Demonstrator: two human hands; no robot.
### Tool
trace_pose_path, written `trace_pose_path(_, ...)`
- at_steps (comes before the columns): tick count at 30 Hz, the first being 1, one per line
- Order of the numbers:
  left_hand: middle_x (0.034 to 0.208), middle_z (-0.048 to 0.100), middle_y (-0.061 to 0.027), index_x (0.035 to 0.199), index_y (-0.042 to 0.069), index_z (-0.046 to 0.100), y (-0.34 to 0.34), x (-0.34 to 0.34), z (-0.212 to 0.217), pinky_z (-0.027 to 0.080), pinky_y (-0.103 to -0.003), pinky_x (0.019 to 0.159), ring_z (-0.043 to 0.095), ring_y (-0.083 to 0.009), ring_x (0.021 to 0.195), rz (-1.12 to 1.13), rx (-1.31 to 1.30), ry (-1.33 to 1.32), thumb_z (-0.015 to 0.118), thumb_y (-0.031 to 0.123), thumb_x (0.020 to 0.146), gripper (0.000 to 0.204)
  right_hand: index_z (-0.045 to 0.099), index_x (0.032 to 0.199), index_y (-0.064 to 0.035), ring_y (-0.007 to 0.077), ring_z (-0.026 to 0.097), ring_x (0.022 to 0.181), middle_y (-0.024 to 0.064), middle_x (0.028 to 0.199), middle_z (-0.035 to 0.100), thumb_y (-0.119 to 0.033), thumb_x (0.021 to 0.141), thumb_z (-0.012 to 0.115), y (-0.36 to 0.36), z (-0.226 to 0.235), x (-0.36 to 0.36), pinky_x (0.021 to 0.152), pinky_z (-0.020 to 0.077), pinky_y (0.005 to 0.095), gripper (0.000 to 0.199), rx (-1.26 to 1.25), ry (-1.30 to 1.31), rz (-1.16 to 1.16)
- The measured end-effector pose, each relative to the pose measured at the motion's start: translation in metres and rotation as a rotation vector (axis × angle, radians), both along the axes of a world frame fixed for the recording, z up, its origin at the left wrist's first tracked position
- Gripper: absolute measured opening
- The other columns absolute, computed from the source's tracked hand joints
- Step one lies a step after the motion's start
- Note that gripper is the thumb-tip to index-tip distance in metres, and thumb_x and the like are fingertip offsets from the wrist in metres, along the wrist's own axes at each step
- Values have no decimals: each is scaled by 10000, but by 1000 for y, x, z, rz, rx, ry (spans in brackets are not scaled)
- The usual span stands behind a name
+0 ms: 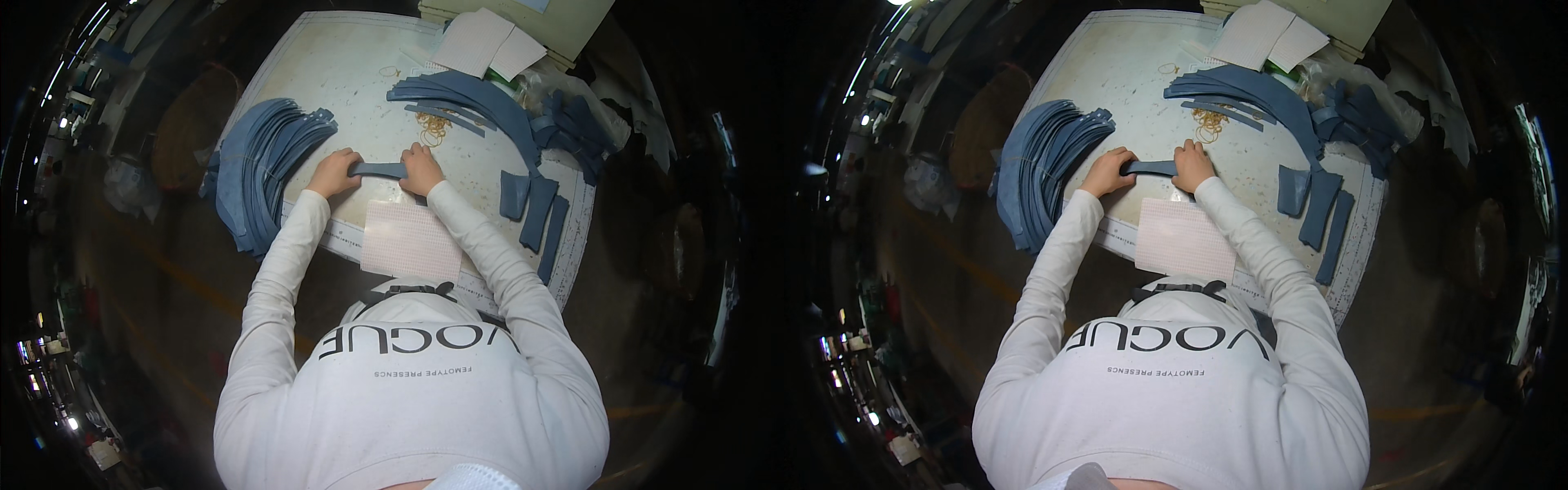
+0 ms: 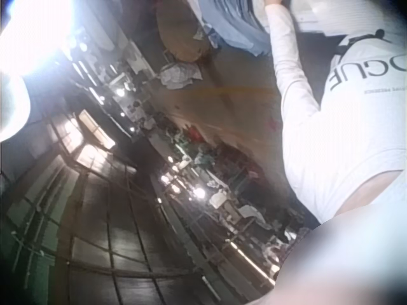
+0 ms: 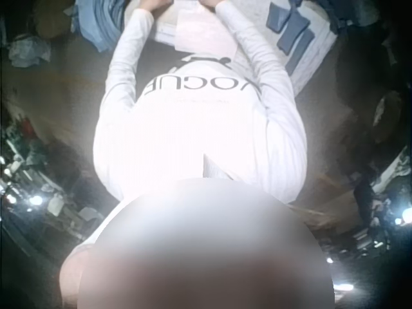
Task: The person assembles curved blue plastic pieces on a white table, aligning and joining them by hand. They repeatedly pick up pieces, fit them together, and place the assembled units back on the table.
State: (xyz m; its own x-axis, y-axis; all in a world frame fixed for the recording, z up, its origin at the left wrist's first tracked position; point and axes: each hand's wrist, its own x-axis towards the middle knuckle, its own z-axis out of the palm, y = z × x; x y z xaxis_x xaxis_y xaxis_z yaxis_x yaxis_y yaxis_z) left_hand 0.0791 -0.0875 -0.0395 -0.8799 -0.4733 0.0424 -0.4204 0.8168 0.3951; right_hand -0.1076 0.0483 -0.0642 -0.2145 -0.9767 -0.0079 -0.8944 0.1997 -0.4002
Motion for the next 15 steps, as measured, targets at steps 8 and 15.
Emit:
trace_pose_path(8,934,655,-103,998,55,684,-6,3,0,504,-352,774,636,-290,843,2,-6,-9,751,190,719,318,624,973,-10,346,637,952,196,951,664,-169,713,711,-30,27,-29,848,512,408,317,99,-5,201)
trace_pose_path(15,931,664,-91,998,64,697,-1,0,-6,509,-348,767,641,-277,848,119,-68,5,757,215,718,323,618,951,-27,325,655,911,182,942,671,-82,735,635,-35,28,-27,763,516,451,223,-202,222,225)
